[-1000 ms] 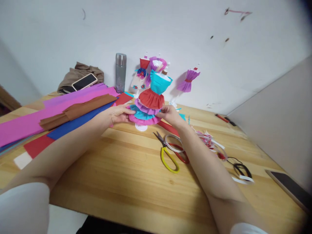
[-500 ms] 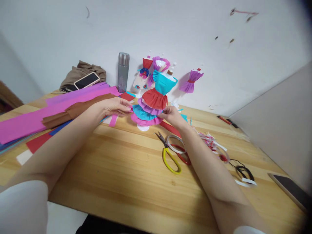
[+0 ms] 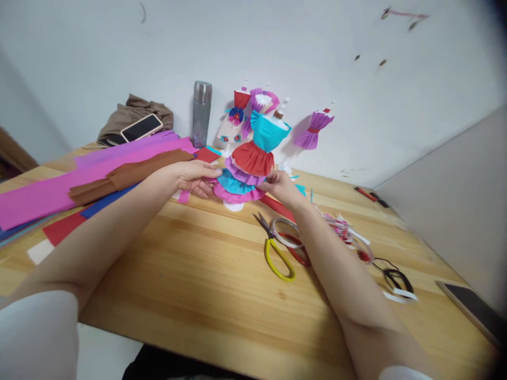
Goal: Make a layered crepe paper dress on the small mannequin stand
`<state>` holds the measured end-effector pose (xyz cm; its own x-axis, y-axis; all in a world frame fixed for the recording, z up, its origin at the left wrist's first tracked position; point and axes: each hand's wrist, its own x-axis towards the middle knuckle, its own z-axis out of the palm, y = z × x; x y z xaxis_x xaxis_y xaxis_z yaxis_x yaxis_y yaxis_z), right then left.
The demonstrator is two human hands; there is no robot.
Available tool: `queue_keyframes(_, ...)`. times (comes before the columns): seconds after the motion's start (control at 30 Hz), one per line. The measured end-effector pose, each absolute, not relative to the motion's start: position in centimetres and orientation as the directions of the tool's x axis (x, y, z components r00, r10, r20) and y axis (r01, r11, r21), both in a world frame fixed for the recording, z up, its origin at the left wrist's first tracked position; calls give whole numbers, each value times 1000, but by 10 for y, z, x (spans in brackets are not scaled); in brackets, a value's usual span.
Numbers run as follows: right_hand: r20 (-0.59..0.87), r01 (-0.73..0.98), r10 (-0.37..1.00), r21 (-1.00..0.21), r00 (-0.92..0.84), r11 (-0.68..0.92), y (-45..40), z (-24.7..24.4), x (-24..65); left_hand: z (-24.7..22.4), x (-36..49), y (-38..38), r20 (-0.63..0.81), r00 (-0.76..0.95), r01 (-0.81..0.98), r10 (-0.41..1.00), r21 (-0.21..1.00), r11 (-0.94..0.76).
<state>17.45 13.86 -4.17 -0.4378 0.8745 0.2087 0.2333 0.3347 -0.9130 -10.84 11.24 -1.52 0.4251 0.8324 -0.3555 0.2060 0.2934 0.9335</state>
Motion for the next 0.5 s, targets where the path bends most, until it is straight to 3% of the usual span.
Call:
queue_keyframes(0.27,222,223,876,-913,-427,341,142,-44,176,-34,-117,124,-364,492,69,791,922,382)
queue_keyframes(0.5,212,245,882,-910,-420,335,140,-44,177,-34,-129,130,-339,492,156,802,941,302)
